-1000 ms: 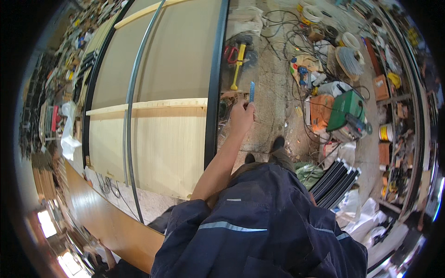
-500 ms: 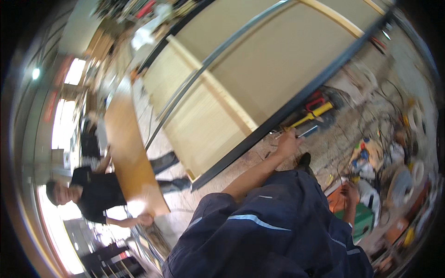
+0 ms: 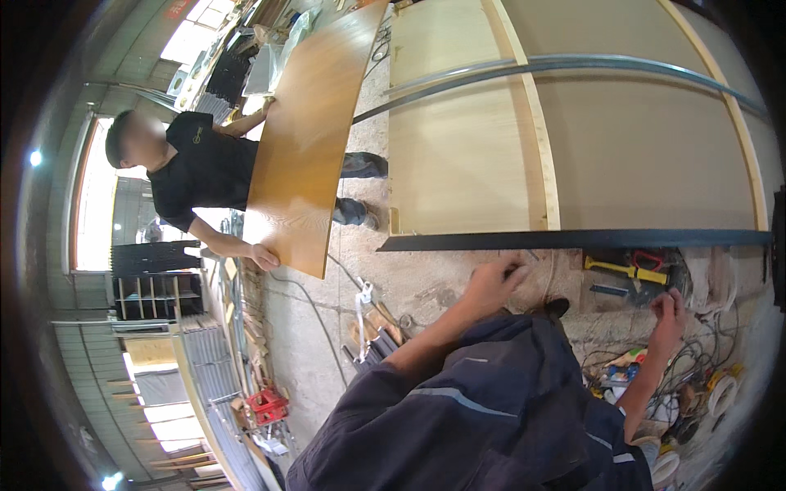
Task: The person assembles a wooden panel into a metal frame structure. They position the panel, secure it with a hammer, and use a nail gun to fasten components. The person also handles bubble wrap and a utility knife to prepare materials.
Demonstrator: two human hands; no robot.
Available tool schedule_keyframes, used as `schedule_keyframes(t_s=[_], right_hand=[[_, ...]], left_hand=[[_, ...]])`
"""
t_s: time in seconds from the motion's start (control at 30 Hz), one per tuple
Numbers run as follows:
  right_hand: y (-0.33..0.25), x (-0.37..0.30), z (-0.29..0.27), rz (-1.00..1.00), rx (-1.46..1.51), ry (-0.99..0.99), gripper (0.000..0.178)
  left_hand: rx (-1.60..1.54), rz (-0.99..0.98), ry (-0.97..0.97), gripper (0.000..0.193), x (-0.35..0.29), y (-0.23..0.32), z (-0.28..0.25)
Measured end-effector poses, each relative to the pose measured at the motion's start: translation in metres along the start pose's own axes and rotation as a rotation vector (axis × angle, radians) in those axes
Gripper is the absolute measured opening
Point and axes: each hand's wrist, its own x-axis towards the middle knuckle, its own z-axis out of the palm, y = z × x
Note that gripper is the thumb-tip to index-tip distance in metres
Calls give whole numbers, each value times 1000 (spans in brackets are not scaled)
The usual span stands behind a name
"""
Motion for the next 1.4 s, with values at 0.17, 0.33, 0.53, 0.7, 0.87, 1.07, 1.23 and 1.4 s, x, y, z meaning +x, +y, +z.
schedule_keyframes(t_s=[0.17, 0.33, 0.53, 0.7, 0.87, 1.07, 1.23, 1.4], right_hand=[[-32, -28, 136, -203, -157, -246, 17], [-25, -58, 226, -194, -161, -192, 14], [-13, -73, 267, -257, -362, 51, 19], [-2, -61, 269, -320, -503, 112, 26], [7, -56, 268, -371, -478, 147, 32], [10, -46, 260, -371, -483, 117, 32], [18, -40, 254, -395, -511, 136, 36], [9, -44, 256, -376, -619, 125, 38]], left_hand=[[-227, -109, 327, 20, -39, -17, -125], [-292, -183, 314, 27, -76, -69, -250], [-442, -447, 131, 36, -132, -171, -322], [-947, -456, 315, 51, -161, -283, -345], [-1292, -84, 447, 68, -153, -317, -371], [-1302, 38, 512, 57, -139, -326, -388], [-1381, 53, 467, 41, -116, -325, -374], [-1357, -43, 566, 35, -101, -329, -372]])
